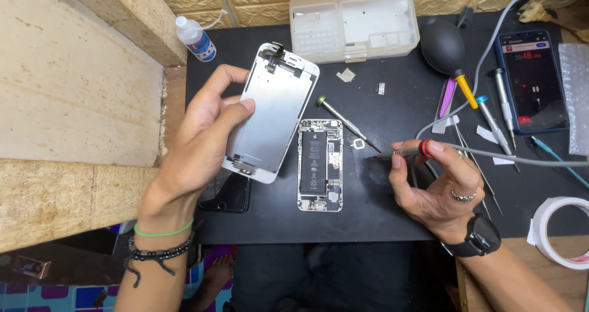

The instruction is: Technician performing internal repairs on a smartphone using a precision screwdriver and handling the screen assembly.

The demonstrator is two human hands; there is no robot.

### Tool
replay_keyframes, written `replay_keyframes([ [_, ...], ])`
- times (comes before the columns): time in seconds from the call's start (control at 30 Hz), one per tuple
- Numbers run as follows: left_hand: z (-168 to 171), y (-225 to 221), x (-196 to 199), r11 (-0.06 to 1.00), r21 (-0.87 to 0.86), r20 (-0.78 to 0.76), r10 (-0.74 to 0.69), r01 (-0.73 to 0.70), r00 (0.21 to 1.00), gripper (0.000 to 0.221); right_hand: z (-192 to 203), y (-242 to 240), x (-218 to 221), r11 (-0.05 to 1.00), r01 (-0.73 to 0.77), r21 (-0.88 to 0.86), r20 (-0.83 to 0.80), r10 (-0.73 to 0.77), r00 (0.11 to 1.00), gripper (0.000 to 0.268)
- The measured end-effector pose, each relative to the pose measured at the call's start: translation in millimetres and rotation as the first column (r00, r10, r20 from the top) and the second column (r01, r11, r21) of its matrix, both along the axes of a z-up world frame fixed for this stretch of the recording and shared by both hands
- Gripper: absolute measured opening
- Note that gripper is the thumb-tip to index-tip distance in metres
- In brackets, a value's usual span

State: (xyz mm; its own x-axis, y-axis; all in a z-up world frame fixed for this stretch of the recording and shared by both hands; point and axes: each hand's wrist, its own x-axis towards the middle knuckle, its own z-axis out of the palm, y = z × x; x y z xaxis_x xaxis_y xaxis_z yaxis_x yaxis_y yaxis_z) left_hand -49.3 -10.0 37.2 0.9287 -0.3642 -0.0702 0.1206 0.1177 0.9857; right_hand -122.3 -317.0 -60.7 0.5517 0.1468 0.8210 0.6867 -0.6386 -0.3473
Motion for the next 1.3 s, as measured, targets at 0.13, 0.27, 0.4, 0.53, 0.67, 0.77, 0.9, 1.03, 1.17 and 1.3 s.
replay_keyframes([
  [0.13,8,-13,-18,0.954,-0.291,-0.251,0.000,-0.076,0.968,0.015,-2,-1,-1,1.000,0.010,-0.007,0.004,-0.010,1.000,0.053],
  [0.27,1,-22,-30,0.928,-0.364,-0.309,-0.036,-0.083,0.951,0.025,7,3,0,1.000,0.010,-0.022,-0.015,-0.011,1.000,0.051],
  [0.4,-12,-28,-42,0.782,-0.623,-0.295,-0.244,0.008,0.924,0.046,8,3,0,0.999,0.009,-0.034,-0.010,-0.010,1.000,0.051],
  [0.53,-18,-32,-53,0.727,-0.686,-0.271,-0.247,-0.006,0.930,0.065,7,3,0,0.998,0.028,-0.050,0.004,-0.028,1.000,0.050],
  [0.67,-22,-33,-63,0.751,-0.660,-0.230,-0.168,-0.026,0.959,0.063,-2,0,0,1.000,0.016,-0.022,0.016,-0.015,1.000,0.050],
  [0.77,-20,-43,-76,0.985,-0.153,0.027,0.086,-0.081,0.996,0.074,-5,-3,-1,0.999,0.011,-0.042,0.028,-0.010,1.000,0.051],
  [0.9,-27,-58,-92,0.834,0.273,0.517,0.293,-0.479,0.804,0.087,-4,-1,-1,1.000,-0.014,-0.017,-0.011,0.014,1.000,0.052],
  [1.03,-35,-68,-96,0.746,0.312,0.604,0.322,-0.588,0.729,0.086,-4,1,-2,1.000,0.000,0.001,-0.038,0.000,0.999,0.053],
  [1.17,-30,-64,-92,0.745,0.321,0.573,0.339,-0.585,0.746,0.084,-6,1,-1,1.000,0.004,0.008,-0.026,-0.004,1.000,0.052],
  [1.3,-22,-51,-84,0.661,0.377,0.566,0.390,-0.649,0.726,0.080,-6,-2,-1,1.000,0.002,-0.018,-0.011,-0.002,1.000,0.052],
])
